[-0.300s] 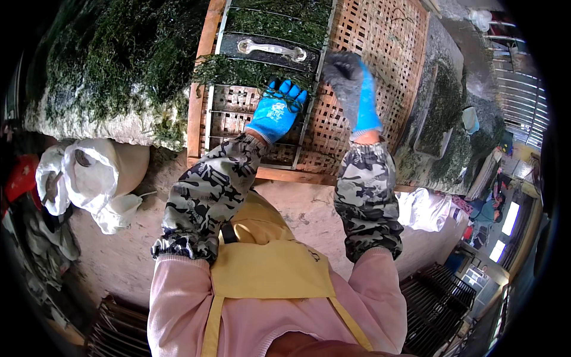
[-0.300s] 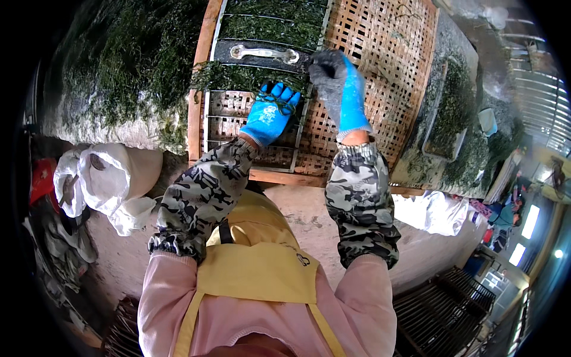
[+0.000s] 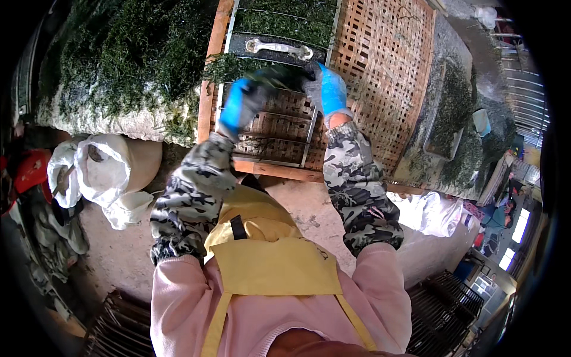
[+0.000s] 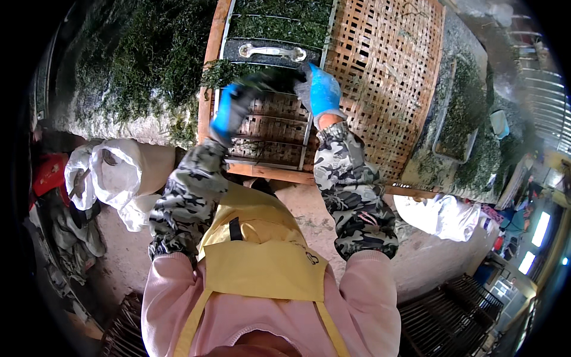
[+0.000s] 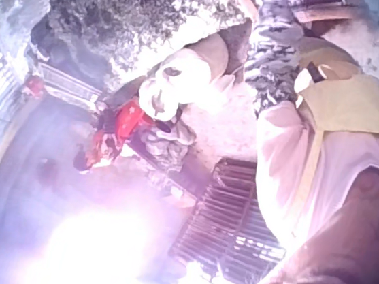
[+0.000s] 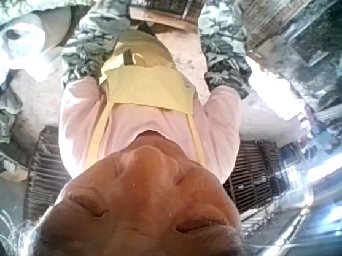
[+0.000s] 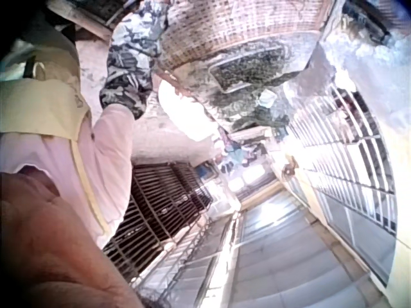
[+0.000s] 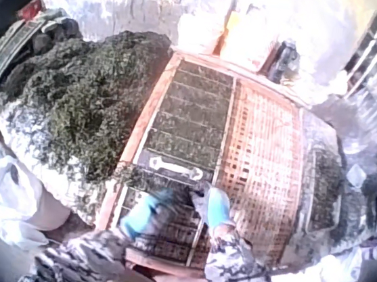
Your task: The person processes tea leaves by spreading them across a drying rack, using a handheld tray to move the leaves, and manually distributing them on the processing table.
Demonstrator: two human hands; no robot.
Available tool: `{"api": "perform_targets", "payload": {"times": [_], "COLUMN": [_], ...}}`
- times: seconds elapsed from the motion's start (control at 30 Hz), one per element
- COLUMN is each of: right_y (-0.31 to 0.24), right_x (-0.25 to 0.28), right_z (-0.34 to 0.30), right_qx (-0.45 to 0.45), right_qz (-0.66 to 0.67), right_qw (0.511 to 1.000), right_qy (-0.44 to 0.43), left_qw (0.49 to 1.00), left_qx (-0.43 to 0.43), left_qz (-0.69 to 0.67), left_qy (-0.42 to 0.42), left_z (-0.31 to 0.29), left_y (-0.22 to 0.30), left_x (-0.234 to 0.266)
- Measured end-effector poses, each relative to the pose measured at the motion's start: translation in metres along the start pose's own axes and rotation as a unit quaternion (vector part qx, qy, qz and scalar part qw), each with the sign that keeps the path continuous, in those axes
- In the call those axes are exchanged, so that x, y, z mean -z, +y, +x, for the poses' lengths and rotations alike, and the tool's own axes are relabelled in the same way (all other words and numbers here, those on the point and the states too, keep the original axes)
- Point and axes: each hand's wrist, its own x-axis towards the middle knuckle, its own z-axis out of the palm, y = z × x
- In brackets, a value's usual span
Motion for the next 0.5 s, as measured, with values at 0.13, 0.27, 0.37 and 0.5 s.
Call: {"api": "perform_targets", "payload": {"times": [0.13,0.27,0.37,0.5], "right_y": [-0.025,-0.025,-0.043,-0.112], "right_x": [0.006,0.012,0.014,-0.044], "right_z": [-0.011,-0.01,-0.015,-0.036], "right_qx": [0.006,-0.013,-0.02,-0.292], "right_qz": [-0.064,-0.052,-0.053,0.397], "right_qw": [0.997,0.999,0.998,0.868], "right_qy": [0.034,-0.005,0.021,-0.067], "left_qw": [0.956,0.928,0.953,0.925], "left_qx": [0.011,0.055,0.051,-0.022], "left_qz": [-0.266,-0.322,-0.167,0.166], "left_qy": [0.125,0.179,0.247,0.342], "left_z": [-0.005,-0.028,-0.062,-0.07], "left_y": [0.093,0.125,0.113,0.112], "left_x": [0.008,0.068,0.132,0.105]}}
